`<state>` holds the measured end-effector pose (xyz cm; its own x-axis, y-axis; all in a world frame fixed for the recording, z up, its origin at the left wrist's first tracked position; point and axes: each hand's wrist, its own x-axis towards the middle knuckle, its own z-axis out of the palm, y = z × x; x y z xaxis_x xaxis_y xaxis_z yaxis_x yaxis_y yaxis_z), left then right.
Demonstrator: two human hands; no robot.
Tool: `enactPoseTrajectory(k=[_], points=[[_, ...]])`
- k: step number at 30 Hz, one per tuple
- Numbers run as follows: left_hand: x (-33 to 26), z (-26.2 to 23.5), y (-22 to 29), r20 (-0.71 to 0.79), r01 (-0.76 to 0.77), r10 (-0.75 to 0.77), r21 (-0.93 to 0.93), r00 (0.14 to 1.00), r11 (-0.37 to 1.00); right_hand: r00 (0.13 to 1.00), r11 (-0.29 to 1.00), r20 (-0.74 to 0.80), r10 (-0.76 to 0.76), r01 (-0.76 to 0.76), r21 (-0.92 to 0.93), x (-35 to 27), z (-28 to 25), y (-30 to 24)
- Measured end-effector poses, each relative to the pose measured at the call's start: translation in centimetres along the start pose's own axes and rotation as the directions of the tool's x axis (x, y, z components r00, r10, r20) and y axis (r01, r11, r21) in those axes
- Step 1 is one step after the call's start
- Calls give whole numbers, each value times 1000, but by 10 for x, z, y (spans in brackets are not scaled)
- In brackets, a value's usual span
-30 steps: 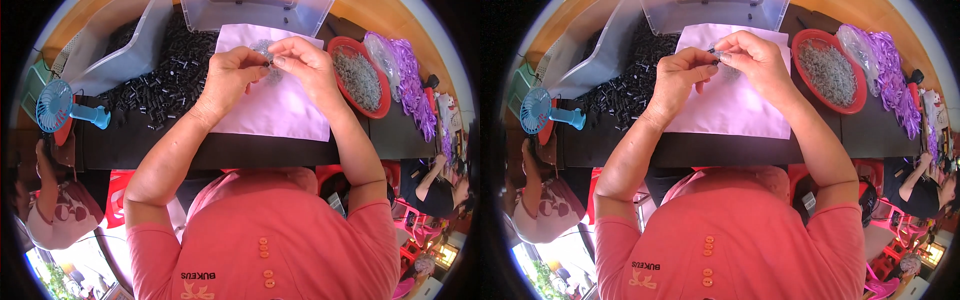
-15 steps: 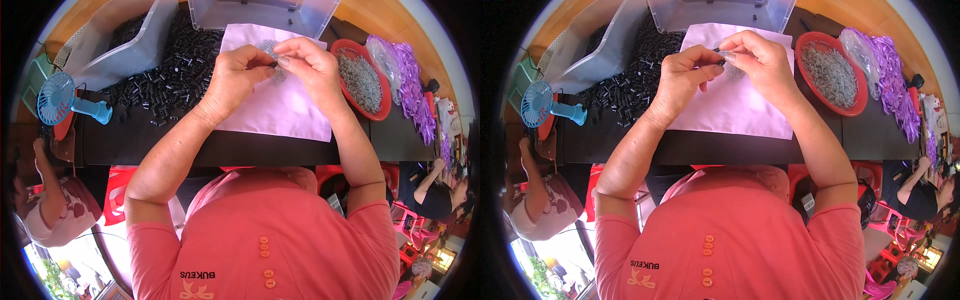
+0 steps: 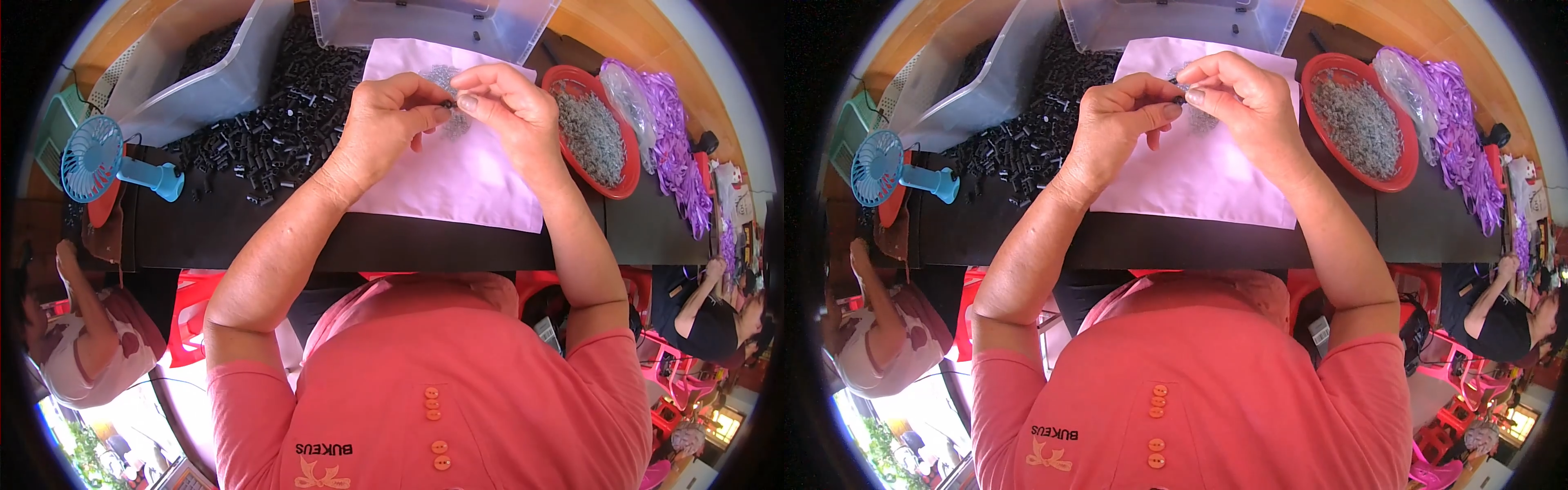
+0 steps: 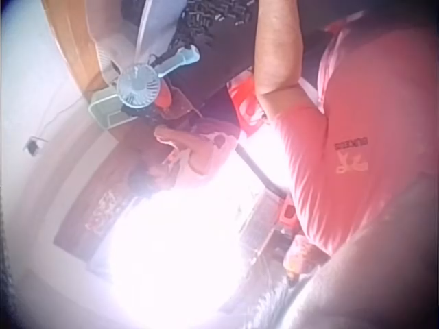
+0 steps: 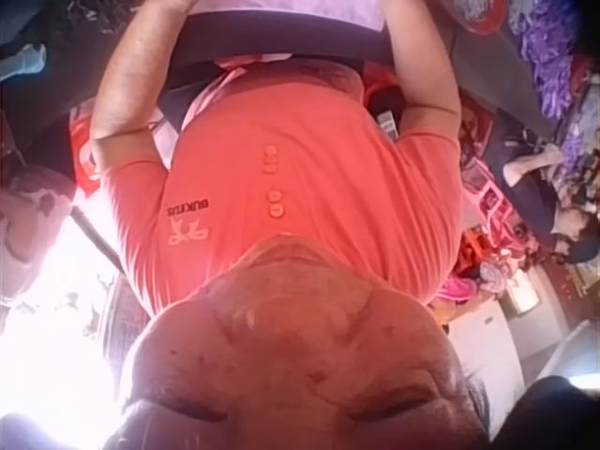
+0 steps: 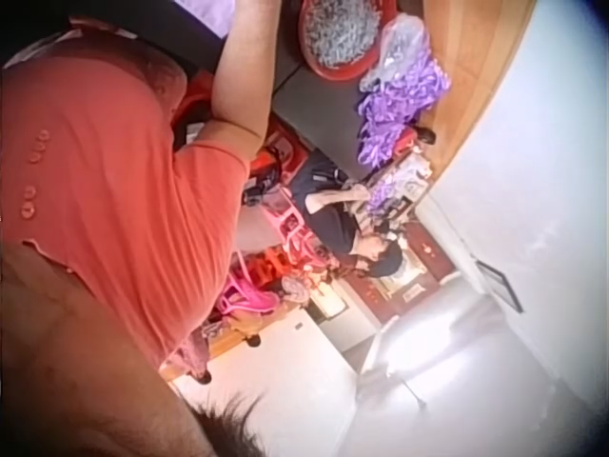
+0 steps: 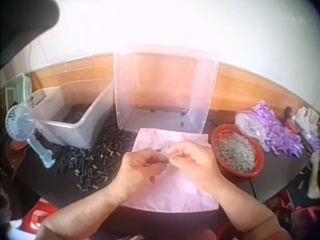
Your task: The person assembles small fasteners by hand, inserting metal springs into plastic components on the table.
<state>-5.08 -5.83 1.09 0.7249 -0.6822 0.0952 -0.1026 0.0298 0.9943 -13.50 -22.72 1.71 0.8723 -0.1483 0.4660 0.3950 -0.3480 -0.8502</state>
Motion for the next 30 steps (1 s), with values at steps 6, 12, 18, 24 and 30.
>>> enactPoseTrajectory(k=[6,12,18,24,30], points=[[1,-3,-5,18,-3,3,12,1000,1000,1000,1000,19,5,-5,-31,0,1,-1],[-1,1,-8,-11,-27,27,51,1000,998,975,929,83,-208,223,-296,0,3,-5],[-3,2,-7,-49,-8,10,33,999,999,1000,992,-12,-5,3,-127,-3,8,-1],[-2,1,-7,-48,-26,26,16,998,1000,975,971,34,220,-222,90,-2,9,-7],[-2,2,-4,-53,-12,10,-33,999,999,974,972,8,225,-225,61,-3,8,-4]])
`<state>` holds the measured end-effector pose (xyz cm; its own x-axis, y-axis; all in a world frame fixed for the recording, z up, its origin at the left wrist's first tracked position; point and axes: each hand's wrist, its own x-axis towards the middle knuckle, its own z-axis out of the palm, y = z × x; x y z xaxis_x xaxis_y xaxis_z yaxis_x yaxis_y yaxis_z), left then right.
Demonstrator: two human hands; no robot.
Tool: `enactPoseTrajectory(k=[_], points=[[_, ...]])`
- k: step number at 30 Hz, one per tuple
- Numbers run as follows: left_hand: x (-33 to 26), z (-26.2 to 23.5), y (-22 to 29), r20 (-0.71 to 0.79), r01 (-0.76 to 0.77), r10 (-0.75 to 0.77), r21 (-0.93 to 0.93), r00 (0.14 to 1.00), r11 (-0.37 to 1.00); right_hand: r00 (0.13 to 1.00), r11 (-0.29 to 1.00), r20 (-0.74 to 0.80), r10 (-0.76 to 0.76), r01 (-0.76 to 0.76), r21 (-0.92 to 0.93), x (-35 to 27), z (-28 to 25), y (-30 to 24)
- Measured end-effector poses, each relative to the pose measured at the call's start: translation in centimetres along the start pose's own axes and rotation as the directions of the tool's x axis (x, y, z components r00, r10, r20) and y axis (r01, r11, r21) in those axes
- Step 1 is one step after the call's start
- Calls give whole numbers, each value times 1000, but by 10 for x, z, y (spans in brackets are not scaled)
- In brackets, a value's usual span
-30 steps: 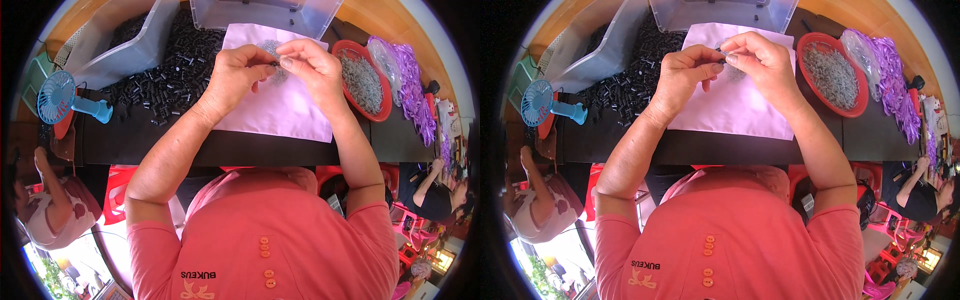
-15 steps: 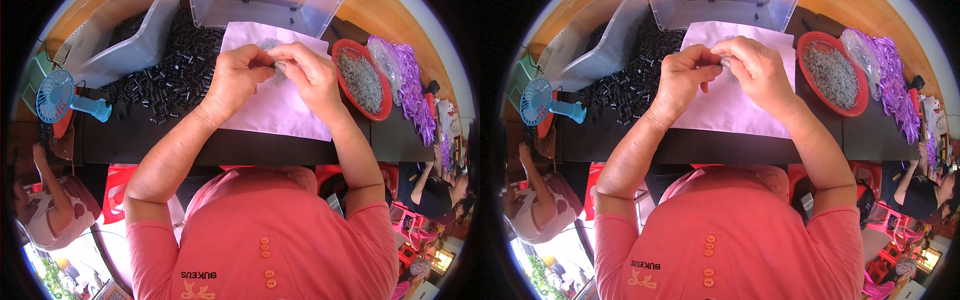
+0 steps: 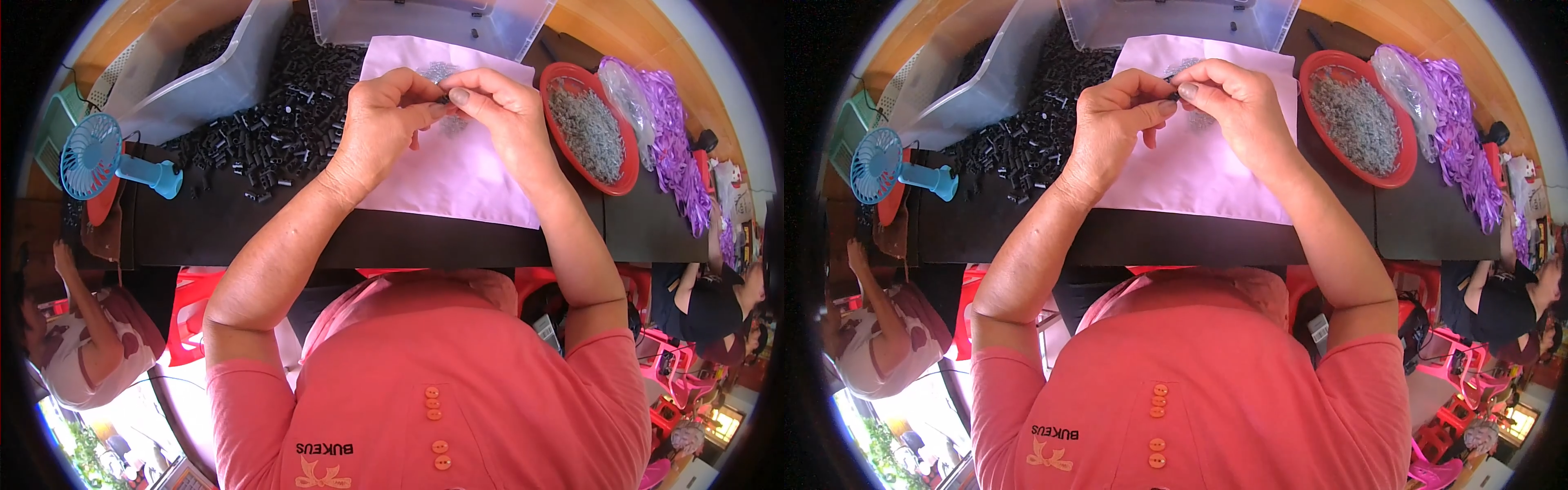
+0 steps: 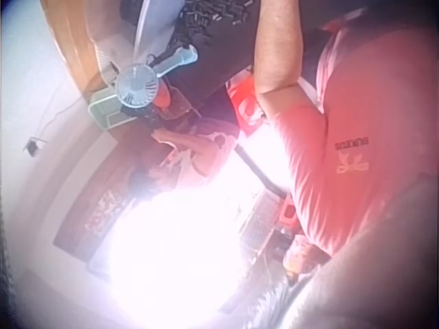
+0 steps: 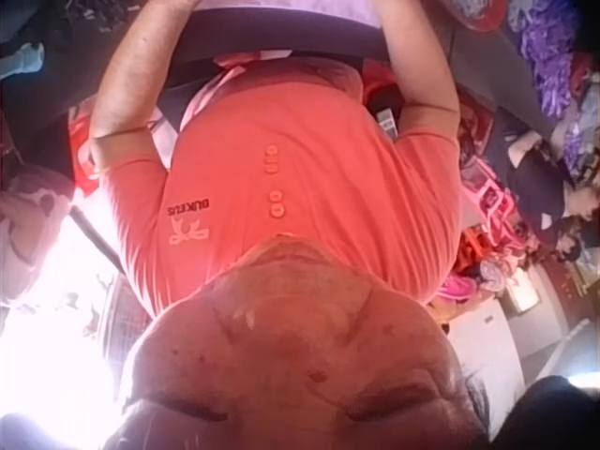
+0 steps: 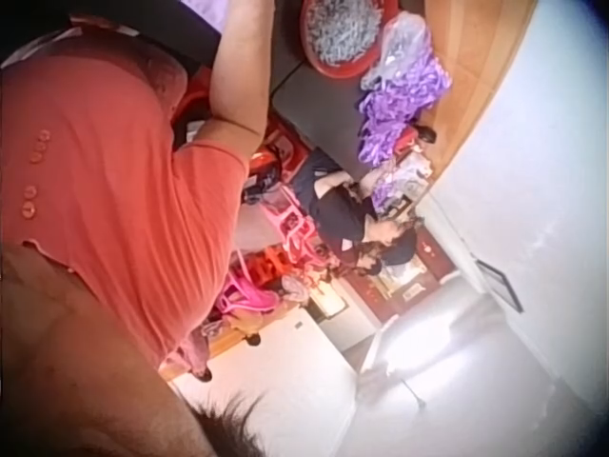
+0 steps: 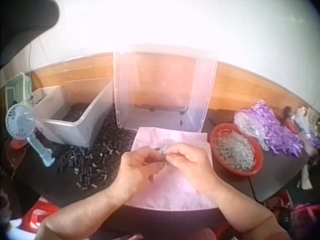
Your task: The person assembles small fasteners by hand, inserting metal springs into plastic components on the table.
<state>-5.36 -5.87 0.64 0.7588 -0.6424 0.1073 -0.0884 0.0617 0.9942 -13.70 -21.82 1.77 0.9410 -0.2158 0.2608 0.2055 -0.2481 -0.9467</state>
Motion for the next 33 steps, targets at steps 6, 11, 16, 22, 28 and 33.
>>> enactPoseTrajectory(k=[6,11,16,22,28,33], points=[[-2,2,0,-10,-16,16,5,1000,1000,992,989,20,125,-126,78,1,-1,-1],[-3,3,1,-15,-18,18,20,1000,1000,993,991,7,118,-119,60,0,1,-3],[-4,5,5,14,48,-48,-39,999,998,988,969,-20,-152,145,-199,-3,1,4],[-5,5,5,24,119,-117,-170,993,978,942,885,-16,-336,310,-348,-5,4,7],[-8,8,1,-42,84,-90,-124,995,989,923,897,-154,-353,287,-337,-10,18,15],[-6,9,0,-29,83,-85,-72,996,994,955,954,-152,-255,223,-200,-9,15,16]])
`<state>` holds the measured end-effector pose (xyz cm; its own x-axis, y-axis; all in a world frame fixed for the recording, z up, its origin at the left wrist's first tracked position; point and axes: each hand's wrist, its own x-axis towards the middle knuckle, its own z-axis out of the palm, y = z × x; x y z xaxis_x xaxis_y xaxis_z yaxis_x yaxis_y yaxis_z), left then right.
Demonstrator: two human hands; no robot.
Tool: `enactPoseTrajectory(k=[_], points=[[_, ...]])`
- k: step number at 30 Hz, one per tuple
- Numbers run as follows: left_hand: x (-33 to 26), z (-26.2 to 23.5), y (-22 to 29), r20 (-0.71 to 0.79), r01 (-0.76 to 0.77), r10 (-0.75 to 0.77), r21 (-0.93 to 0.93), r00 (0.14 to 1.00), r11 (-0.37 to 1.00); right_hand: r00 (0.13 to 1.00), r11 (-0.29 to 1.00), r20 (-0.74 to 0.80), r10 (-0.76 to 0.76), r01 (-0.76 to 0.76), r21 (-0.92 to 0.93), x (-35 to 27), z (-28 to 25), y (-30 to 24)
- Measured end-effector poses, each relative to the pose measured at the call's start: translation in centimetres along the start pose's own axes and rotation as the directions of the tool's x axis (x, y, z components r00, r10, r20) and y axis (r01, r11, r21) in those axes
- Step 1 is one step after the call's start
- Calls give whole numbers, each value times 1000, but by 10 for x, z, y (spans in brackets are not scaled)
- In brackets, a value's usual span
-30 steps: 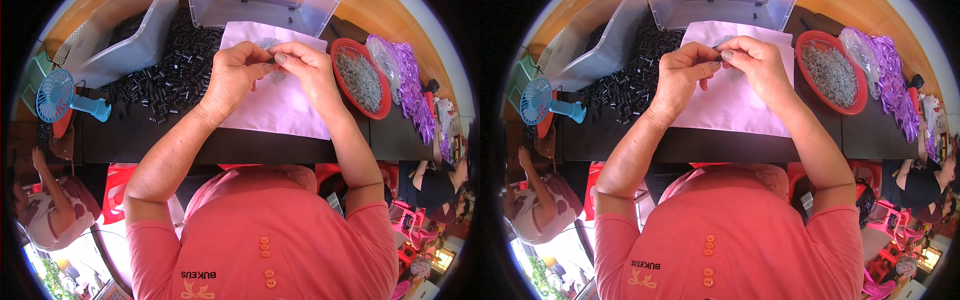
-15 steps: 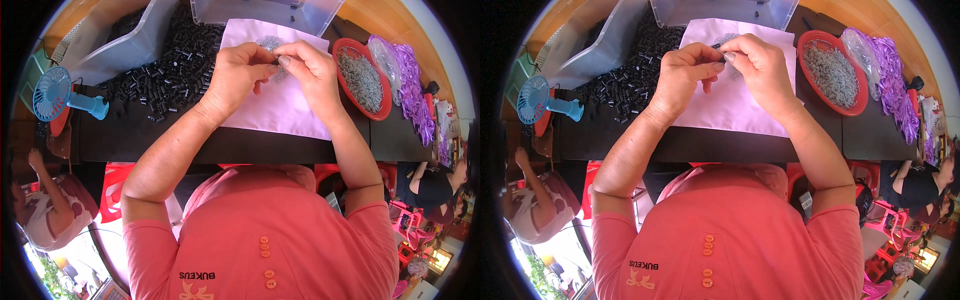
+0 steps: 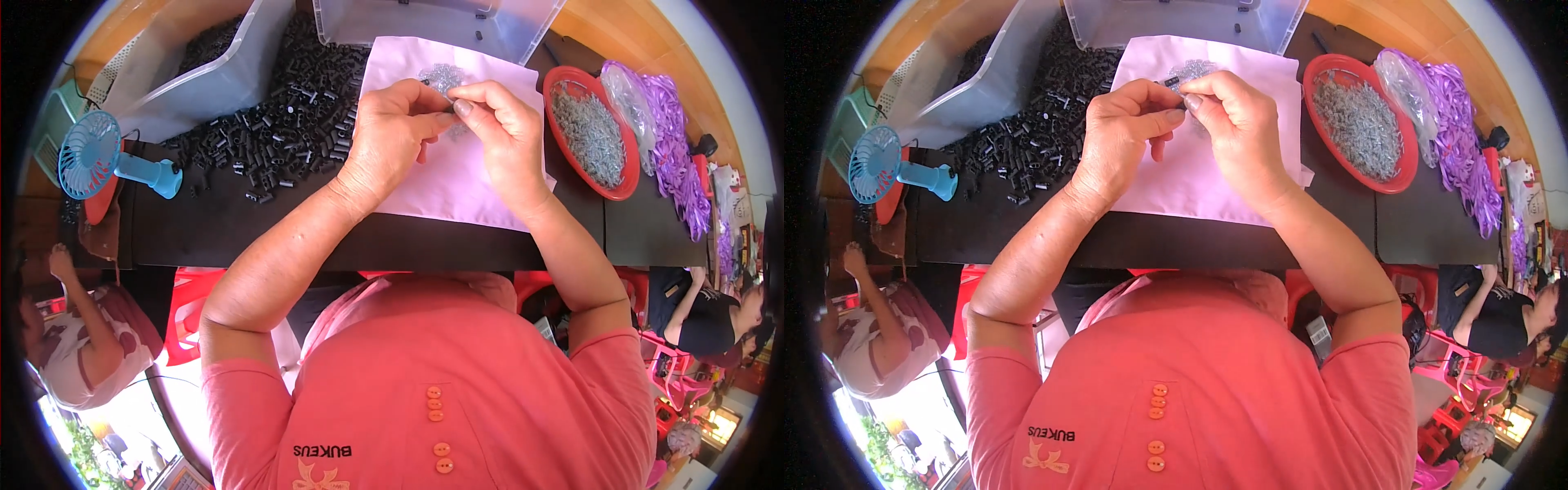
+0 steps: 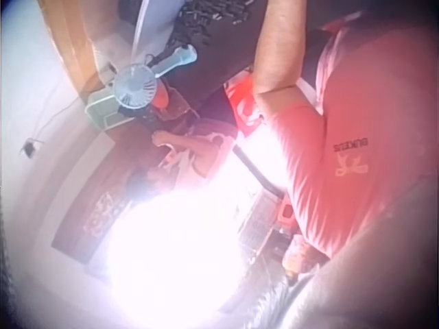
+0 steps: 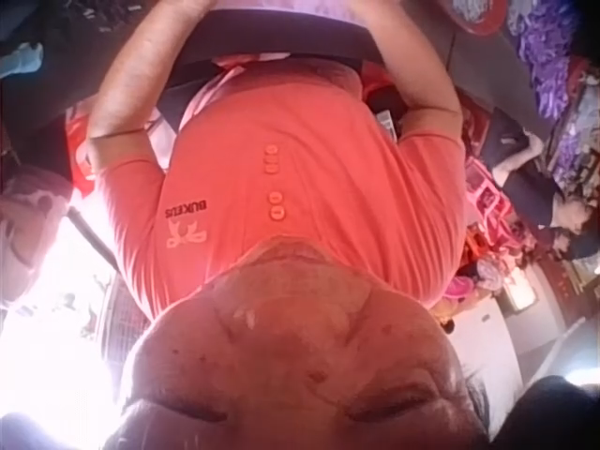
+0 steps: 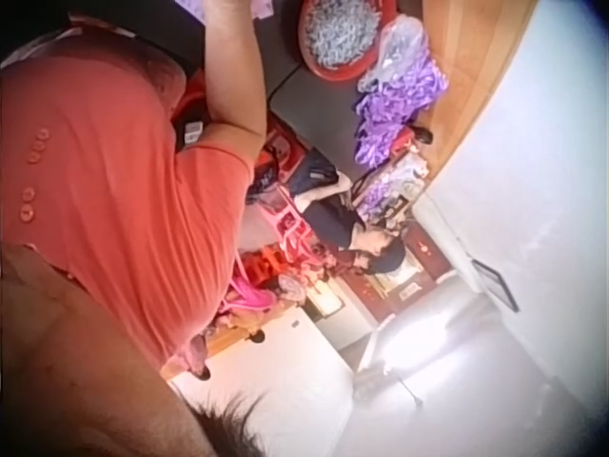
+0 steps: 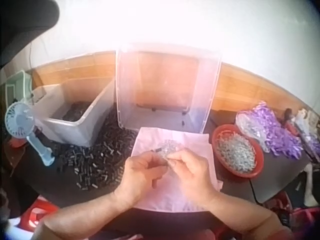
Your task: The person assembles small fasteners by hand, inserting metal springs into plastic components on the table.
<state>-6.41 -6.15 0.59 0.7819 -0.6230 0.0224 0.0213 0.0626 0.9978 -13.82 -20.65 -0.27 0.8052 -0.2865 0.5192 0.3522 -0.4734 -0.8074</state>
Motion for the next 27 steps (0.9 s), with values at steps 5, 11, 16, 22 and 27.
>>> enactPoseTrajectory(k=[5,11,16,22,27], points=[[3,-5,5,76,44,-37,-92,996,995,999,999,32,-9,11,-46,3,-6,0],[6,-12,3,146,127,-107,-133,984,983,981,986,120,152,-159,45,7,-13,-5],[6,-10,6,168,158,-132,-153,977,975,992,997,101,79,-80,11,8,-13,-5],[8,-13,5,186,197,-162,-187,969,962,972,980,174,158,-176,94,9,-19,-5],[7,-13,5,205,184,-143,-199,968,962,975,985,180,130,-148,89,10,-20,-8]])
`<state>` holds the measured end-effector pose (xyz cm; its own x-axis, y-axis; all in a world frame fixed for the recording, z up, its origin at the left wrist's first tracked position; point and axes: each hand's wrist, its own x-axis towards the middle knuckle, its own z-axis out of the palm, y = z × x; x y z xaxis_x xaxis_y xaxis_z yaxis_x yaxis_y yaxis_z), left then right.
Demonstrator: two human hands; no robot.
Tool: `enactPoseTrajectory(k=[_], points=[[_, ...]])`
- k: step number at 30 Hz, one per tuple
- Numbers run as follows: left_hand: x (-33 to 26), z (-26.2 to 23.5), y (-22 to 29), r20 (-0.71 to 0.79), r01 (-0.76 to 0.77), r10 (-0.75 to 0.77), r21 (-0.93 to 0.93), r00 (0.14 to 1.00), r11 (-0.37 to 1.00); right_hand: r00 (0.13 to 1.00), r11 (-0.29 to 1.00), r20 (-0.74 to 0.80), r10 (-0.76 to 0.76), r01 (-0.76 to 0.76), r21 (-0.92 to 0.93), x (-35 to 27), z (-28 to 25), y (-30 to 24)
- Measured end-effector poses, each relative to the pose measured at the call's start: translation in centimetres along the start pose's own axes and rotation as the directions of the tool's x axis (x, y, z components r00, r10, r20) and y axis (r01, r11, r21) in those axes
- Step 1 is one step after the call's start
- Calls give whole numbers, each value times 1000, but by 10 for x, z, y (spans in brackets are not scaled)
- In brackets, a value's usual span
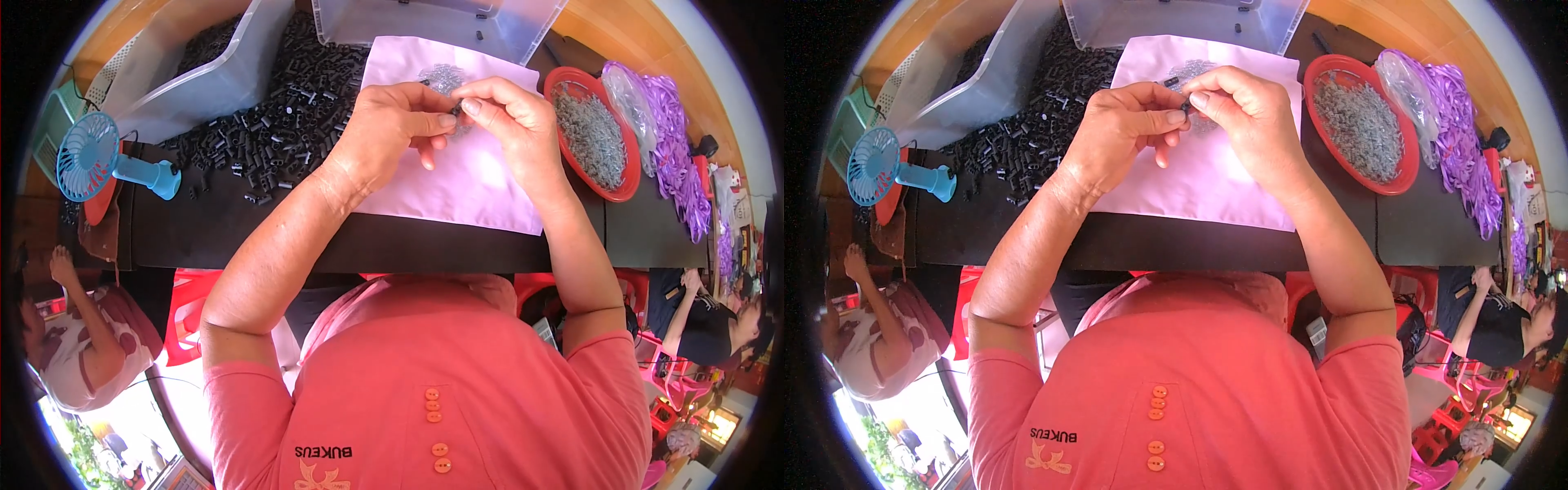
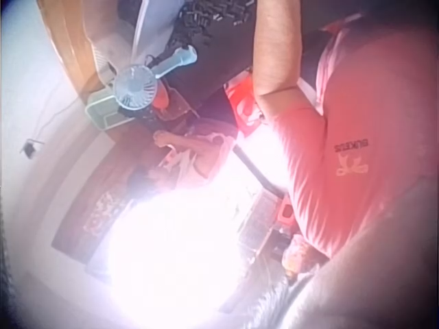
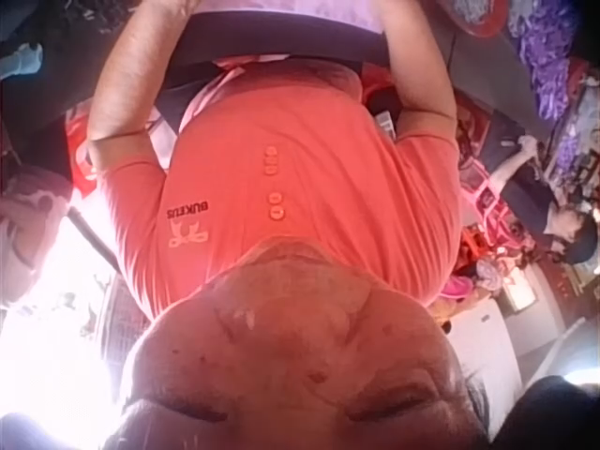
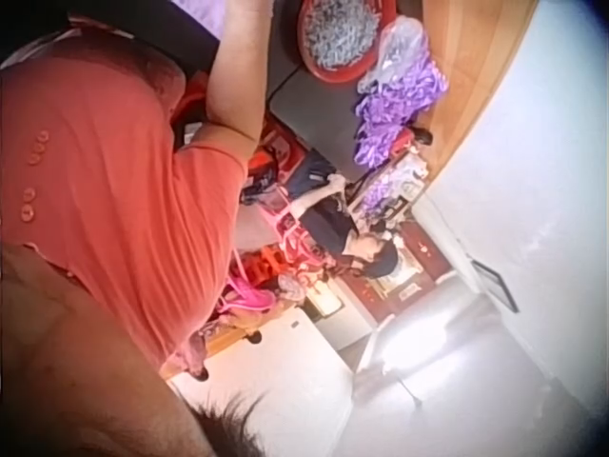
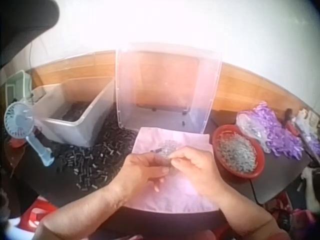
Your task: The person assembles small fasteners by hand, inserting metal springs into plastic components on the table.
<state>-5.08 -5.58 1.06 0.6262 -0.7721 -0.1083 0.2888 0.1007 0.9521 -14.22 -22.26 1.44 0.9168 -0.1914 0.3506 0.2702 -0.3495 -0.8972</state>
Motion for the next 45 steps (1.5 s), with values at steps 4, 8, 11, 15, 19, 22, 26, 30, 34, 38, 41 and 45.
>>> enactPoseTrajectory(k=[4,8,11,15,19,22,26,30,34,38,41,45], points=[[0,1,-1,14,-15,16,-8,1000,1000,990,979,-6,-139,136,-150,1,-1,-1],[-1,4,-2,-7,-46,46,14,999,999,947,874,-38,-318,278,-398,-2,7,-5],[-4,9,-4,-59,-96,103,119,993,988,920,809,-43,-389,319,-494,-5,11,-3],[-8,14,-4,-119,-184,213,214,970,959,874,715,-10,-486,391,-579,-5,14,-5],[-8,14,-8,-180,-161,217,283,959,946,862,717,-24,-506,405,-567,-5,21,1],[-3,9,-8,-153,-109,141,201,978,973,958,903,-91,-272,221,-368,-5,20,9],[3,1,-6,-136,-74,77,24,988,997,968,959,-54,-246,235,-158,-3,14,9],[5,-1,-7,-131,-85,74,-79,989,993,936,873,-37,-351,312,-375,-5,19,8],[4,1,-9,-100,-67,58,-88,993,994,875,728,-58,-480,361,-583,-4,26,13],[2,4,-8,-84,-54,44,-118,995,991,832,612,-12,-555,398,-684,-2,23,14],[1,5,-3,-51,-14,6,-156,999,988,812,607,6,-583,440,-662,-1,18,13],[1,4,1,-27,-8,3,-199,1000,980,802,643,-5,-598,476,-599,-1,12,7]])
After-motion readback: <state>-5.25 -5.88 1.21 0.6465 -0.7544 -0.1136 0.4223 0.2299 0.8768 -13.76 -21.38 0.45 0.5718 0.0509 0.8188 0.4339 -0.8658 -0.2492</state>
